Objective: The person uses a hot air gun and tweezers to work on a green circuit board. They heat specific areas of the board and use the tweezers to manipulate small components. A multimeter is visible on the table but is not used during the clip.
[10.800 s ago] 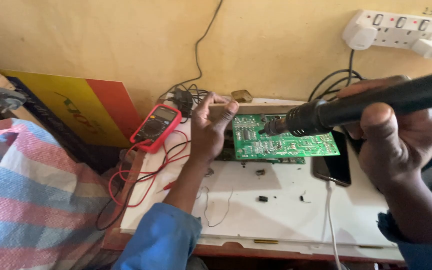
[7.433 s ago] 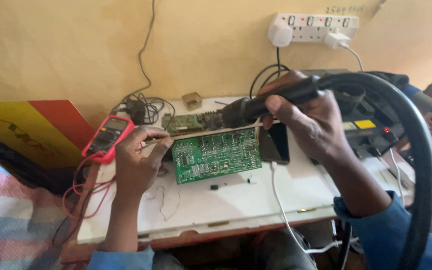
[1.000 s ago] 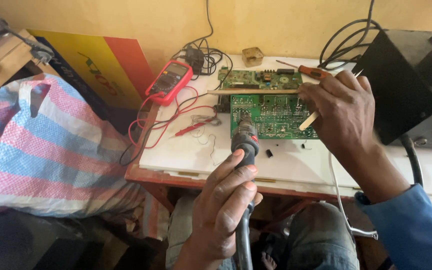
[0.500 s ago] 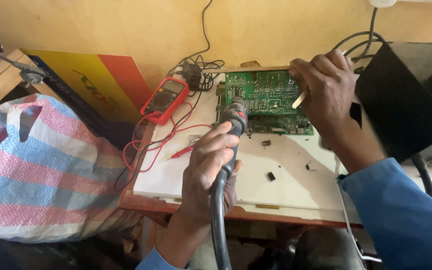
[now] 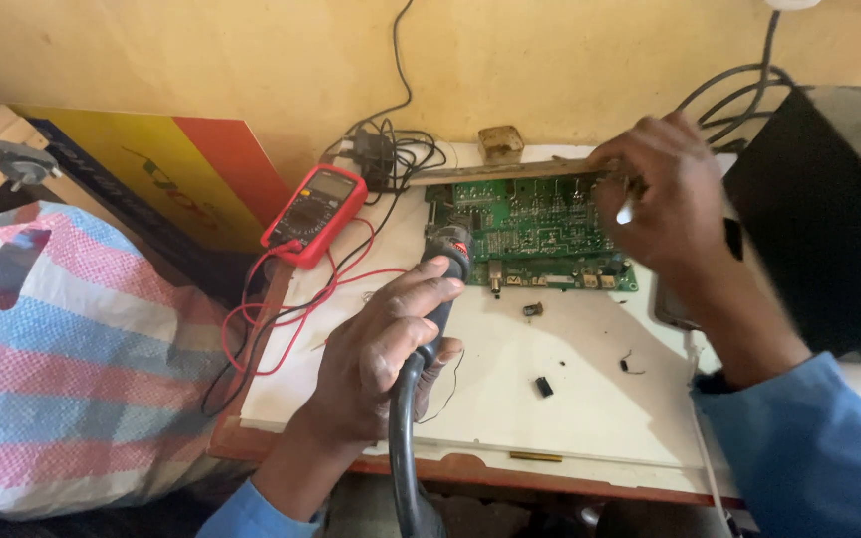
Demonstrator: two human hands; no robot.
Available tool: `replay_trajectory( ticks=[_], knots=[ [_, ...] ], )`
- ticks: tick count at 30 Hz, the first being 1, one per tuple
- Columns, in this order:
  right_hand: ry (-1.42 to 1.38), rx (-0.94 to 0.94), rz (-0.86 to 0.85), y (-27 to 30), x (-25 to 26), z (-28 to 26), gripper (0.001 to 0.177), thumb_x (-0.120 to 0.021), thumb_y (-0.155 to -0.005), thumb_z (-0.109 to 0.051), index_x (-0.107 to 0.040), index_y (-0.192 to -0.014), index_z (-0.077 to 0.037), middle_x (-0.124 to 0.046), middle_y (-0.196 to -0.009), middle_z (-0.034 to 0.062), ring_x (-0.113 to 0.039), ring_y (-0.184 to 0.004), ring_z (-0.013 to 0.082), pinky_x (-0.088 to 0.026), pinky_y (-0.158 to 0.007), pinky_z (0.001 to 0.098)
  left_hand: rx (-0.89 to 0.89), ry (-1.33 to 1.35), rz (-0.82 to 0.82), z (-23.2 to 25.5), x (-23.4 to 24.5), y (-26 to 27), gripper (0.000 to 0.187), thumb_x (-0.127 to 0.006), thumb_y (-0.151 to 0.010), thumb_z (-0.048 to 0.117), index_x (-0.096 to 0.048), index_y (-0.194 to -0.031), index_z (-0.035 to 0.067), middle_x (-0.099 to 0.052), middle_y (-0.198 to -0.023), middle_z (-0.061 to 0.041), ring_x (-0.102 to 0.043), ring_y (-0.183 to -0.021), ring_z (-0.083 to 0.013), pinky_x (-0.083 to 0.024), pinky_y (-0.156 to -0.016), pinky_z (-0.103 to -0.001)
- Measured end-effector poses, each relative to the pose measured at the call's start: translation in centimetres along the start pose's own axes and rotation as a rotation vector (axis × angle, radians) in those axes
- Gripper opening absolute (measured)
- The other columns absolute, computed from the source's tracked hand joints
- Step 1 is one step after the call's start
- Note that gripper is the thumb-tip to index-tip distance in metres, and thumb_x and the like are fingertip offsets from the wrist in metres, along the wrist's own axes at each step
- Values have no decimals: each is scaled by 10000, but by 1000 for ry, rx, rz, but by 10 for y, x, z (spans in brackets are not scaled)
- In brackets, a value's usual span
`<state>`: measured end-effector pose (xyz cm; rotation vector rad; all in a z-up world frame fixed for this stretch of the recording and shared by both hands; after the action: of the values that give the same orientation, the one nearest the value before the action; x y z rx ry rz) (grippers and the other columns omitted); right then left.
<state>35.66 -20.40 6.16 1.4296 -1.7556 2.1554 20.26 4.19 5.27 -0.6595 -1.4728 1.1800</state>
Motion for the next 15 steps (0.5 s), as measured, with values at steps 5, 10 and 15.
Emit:
replay_trajectory(
  ticks=[5,10,15],
  knots=[
    [-262,-7,161,-2,30,-12,248,-440,-899,-26,-666,-972,47,-579,-863,166,-446,-826,250,-381,-811,433,-75,5,-53,-9,-6,-5,341,-615,-1046,63,-304,-1181,26,-636,-1157,-318,-686,-1145,-510,-656,-955,-559],
    [-391,-14,199,0,52,-35,411,-331,-1048,-109,-630,-1078,171,-572,-1073,286,-516,-999,359,-367,-848,461,-91,31,-24,-20,-8,-4,363,-643,-1037,43,-322,-1206,38,-631,-1154,-298,-683,-1142,-490,-660,-990,-555],
    [-632,-237,-10,0,32,-31,651,-237,-1088,-510,-607,-993,16,-528,-888,97,-437,-770,158,-340,-686,311,-99,-29,38,-25,-9,2,399,-619,-1080,126,-315,-1332,73,-645,-1169,-266,-711,-1121,-466,-671,-985,-546]
  ],
)
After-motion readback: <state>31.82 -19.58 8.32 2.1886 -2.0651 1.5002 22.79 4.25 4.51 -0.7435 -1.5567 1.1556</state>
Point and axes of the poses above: each hand's wrist, its own y-axis away from the middle knuckle, its own x-axis out of the back of the hand, z = x × y, the point moved 8 cm from there along -y, towards the middle knuckle
